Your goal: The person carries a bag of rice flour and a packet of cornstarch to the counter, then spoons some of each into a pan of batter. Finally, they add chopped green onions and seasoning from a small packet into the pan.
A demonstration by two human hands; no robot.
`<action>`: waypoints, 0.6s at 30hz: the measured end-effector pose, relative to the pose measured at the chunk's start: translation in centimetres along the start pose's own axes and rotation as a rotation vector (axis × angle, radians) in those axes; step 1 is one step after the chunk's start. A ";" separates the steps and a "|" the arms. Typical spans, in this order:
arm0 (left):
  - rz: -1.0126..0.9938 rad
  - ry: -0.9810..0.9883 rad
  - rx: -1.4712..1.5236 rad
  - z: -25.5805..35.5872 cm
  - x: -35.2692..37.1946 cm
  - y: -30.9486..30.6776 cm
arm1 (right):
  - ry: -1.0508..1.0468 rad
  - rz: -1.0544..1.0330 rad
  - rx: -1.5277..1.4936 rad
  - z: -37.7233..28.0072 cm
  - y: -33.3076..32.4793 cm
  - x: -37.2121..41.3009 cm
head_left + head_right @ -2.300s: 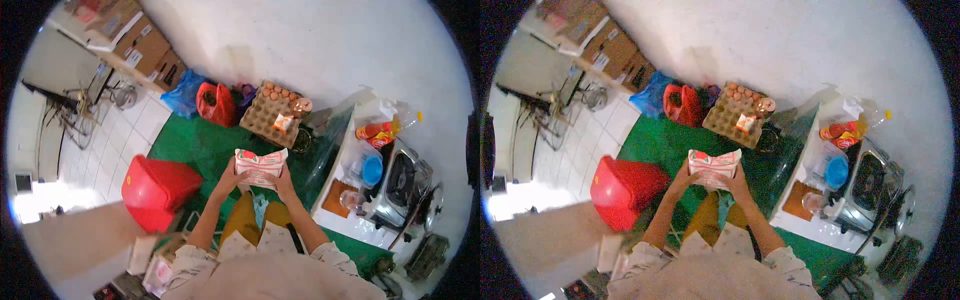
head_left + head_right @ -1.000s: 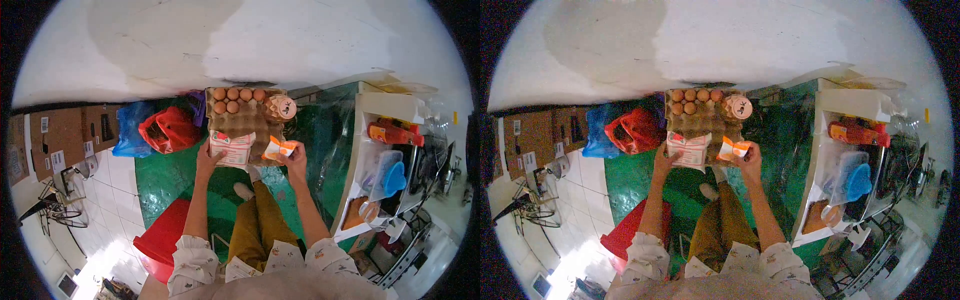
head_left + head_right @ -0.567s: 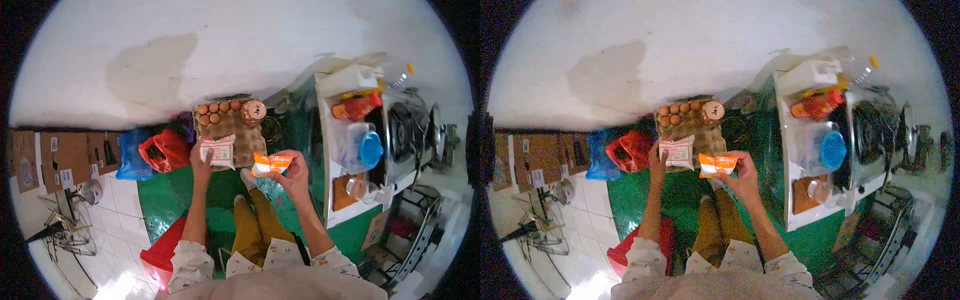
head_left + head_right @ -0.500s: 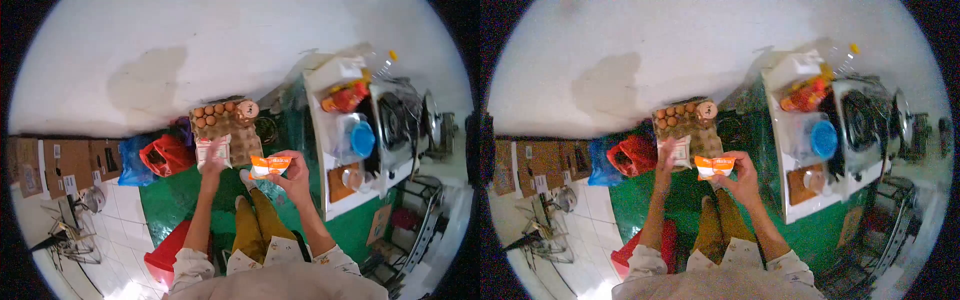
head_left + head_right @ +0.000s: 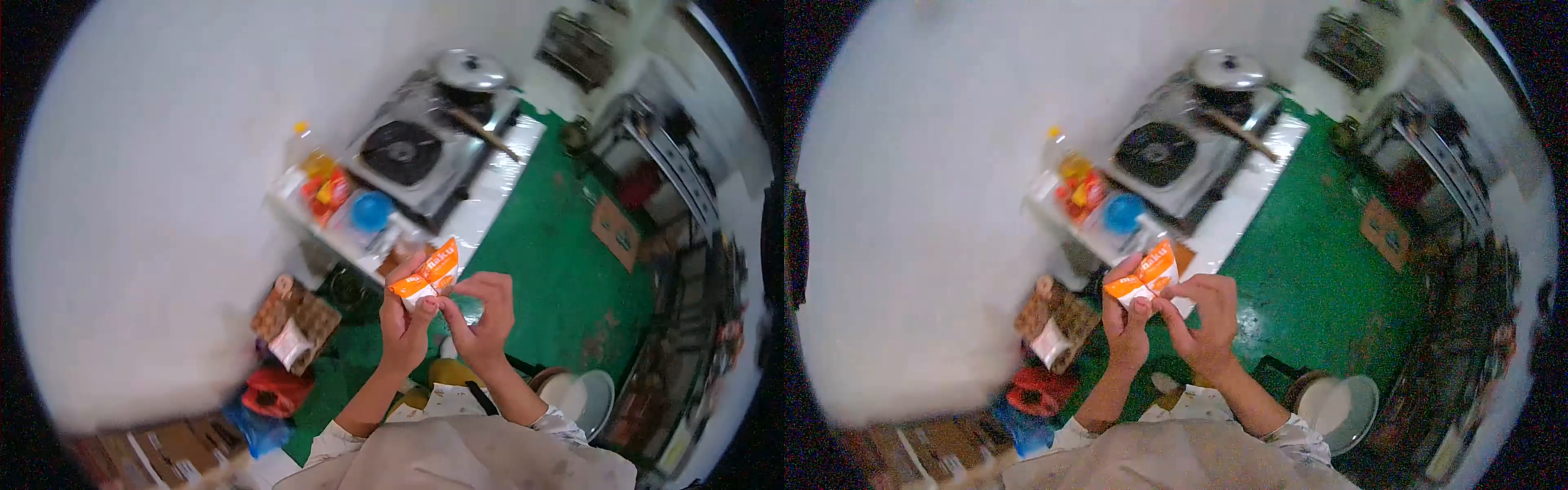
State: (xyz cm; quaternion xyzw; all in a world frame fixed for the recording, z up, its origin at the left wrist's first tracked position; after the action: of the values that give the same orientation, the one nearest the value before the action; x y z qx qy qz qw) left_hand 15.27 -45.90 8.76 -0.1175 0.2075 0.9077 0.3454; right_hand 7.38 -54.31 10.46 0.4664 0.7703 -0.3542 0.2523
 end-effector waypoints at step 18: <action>-0.547 0.344 -0.200 -16.5 -9.2 39.3 | 0.787 0.105 -0.436 19.9 -33.6 -9.4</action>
State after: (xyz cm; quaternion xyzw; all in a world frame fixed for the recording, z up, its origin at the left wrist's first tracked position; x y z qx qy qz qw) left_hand -3.39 -85.36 9.06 -0.3537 0.1334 0.7641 0.5227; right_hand -17.51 -85.51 15.26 0.5399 0.8395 0.0338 0.0503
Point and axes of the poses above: each hand's wrist, its own x-axis away from the middle knuckle, its own y-axis out of the palm, z = x × y, the point moved 1 cm from there along -x, towards the middle knuckle, and after that the axes turned 2 degrees about -z, right-handed, at the moved point
